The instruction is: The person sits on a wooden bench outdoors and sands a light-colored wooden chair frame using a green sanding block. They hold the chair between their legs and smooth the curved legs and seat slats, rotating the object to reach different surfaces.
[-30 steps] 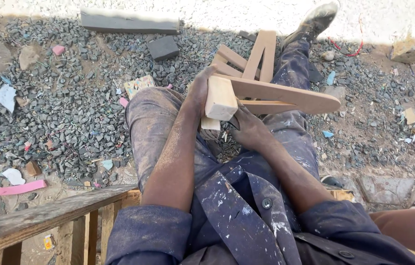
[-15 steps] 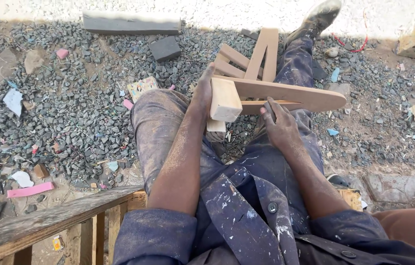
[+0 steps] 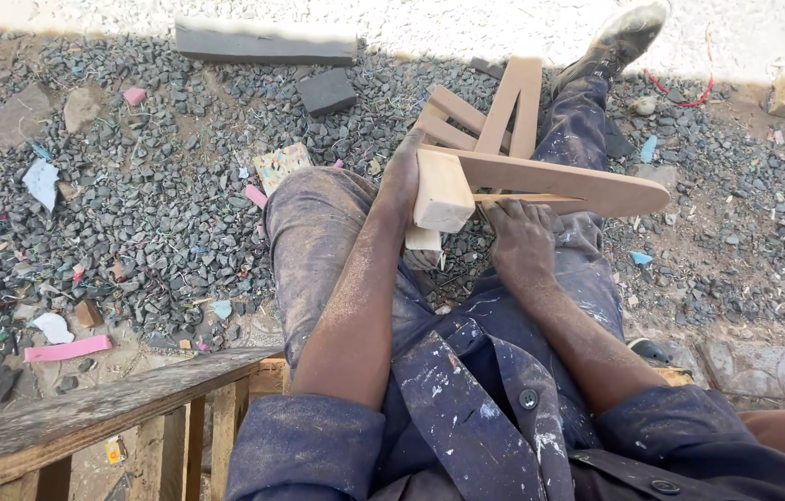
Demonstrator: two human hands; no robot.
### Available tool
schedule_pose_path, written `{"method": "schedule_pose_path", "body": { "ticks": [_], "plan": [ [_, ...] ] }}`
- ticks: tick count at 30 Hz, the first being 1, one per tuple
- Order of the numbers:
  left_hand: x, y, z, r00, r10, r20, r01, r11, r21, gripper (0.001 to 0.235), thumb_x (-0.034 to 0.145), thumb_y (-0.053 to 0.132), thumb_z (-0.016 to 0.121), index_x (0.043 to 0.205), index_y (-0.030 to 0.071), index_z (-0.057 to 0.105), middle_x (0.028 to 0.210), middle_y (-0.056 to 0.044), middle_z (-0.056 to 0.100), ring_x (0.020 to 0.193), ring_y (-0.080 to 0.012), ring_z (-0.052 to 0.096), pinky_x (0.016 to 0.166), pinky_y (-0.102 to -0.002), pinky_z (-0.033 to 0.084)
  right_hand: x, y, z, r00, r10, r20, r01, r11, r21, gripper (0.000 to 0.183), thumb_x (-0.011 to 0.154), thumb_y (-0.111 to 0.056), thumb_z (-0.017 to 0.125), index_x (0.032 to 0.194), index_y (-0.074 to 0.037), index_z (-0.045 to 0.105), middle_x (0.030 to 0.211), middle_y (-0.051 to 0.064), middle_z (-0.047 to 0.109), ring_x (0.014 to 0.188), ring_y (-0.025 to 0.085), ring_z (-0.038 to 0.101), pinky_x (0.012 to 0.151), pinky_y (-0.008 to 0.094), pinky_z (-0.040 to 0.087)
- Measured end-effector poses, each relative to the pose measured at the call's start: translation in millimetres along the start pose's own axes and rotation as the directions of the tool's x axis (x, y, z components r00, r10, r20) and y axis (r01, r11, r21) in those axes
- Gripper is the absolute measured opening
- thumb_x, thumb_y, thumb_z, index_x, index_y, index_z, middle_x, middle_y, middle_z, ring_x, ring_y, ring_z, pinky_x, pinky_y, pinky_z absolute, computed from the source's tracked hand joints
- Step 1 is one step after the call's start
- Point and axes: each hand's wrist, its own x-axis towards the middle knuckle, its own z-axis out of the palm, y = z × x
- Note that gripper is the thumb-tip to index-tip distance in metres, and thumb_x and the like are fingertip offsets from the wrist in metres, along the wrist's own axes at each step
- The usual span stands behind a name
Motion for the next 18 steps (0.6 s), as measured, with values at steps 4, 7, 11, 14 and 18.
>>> {"method": "schedule_pose_path", "body": {
  "ticks": [4, 7, 11, 14, 18],
  "plan": [
    [-15.3, 4.1, 7.3, 0.999, -0.002, -0.033, 0.003, 0.999, 0.032, 0.089, 0.074, 0.064, 0.075, 0.13, -0.003, 0.062, 0.108, -0.024, 0.068, 0.097, -0.0274, 0.071, 0.098, -0.052, 0.052, 1.2, -22.3, 19.2, 0.991, -0.077, -0.11, 0.088, 0.991, 0.098, 0.029, 0.097, -0.011, 0.048, 0.115, -0.014, 0.071, 0.106, 0.012, 0.069, 0.112, 0.034, 0.066, 0.09, 0.044, 0.05],
    [-29.6, 12.7, 10.2, 0.998, -0.002, -0.062, 0.008, 0.994, 0.109, 0.095, 0.072, 0.065, 0.073, 0.132, -0.008, 0.061, 0.118, -0.026, 0.068, 0.111, -0.0319, 0.069, 0.104, -0.052, 0.048, 8.2, -49.1, -13.5, 0.974, -0.169, -0.149, 0.159, 0.984, -0.078, 0.024, 0.084, -0.014, 0.056, 0.103, -0.012, 0.071, 0.097, 0.009, 0.069, 0.108, 0.032, 0.062, 0.083, 0.042, 0.048],
    [-25.2, 13.5, 9.9, 0.997, 0.015, -0.081, -0.01, 0.999, 0.051, 0.087, 0.074, 0.059, 0.075, 0.129, -0.008, 0.063, 0.108, -0.023, 0.067, 0.099, -0.028, 0.07, 0.097, -0.049, 0.052, 10.0, -53.8, -70.6, 0.958, 0.203, 0.204, -0.246, 0.945, 0.215, 0.047, 0.105, -0.018, 0.037, 0.152, -0.016, 0.047, 0.131, 0.02, 0.06, 0.123, 0.039, 0.059, 0.105, 0.052, 0.04],
    [-29.9, 17.6, 16.1, 0.996, 0.014, -0.084, -0.01, 0.999, 0.047, 0.088, 0.075, 0.058, 0.074, 0.131, -0.009, 0.062, 0.112, -0.025, 0.066, 0.104, -0.0287, 0.068, 0.1, -0.049, 0.05, 4.6, -39.2, -60.8, 0.968, 0.217, 0.126, -0.243, 0.935, 0.259, 0.051, 0.105, -0.02, 0.044, 0.156, -0.02, 0.044, 0.127, 0.019, 0.058, 0.12, 0.041, 0.06, 0.101, 0.054, 0.041],
    [-26.1, 16.1, 11.2, 1.0, 0.009, -0.027, -0.009, 1.0, -0.004, 0.087, 0.077, 0.053, 0.073, 0.132, -0.013, 0.059, 0.113, -0.026, 0.064, 0.1, -0.0298, 0.068, 0.097, -0.053, 0.051, 4.1, -17.1, -28.4, 0.993, 0.095, -0.074, -0.079, 0.978, 0.195, 0.043, 0.093, -0.02, 0.059, 0.136, -0.02, 0.064, 0.118, 0.01, 0.053, 0.108, 0.037, 0.06, 0.087, 0.05, 0.049]
  ]
}}
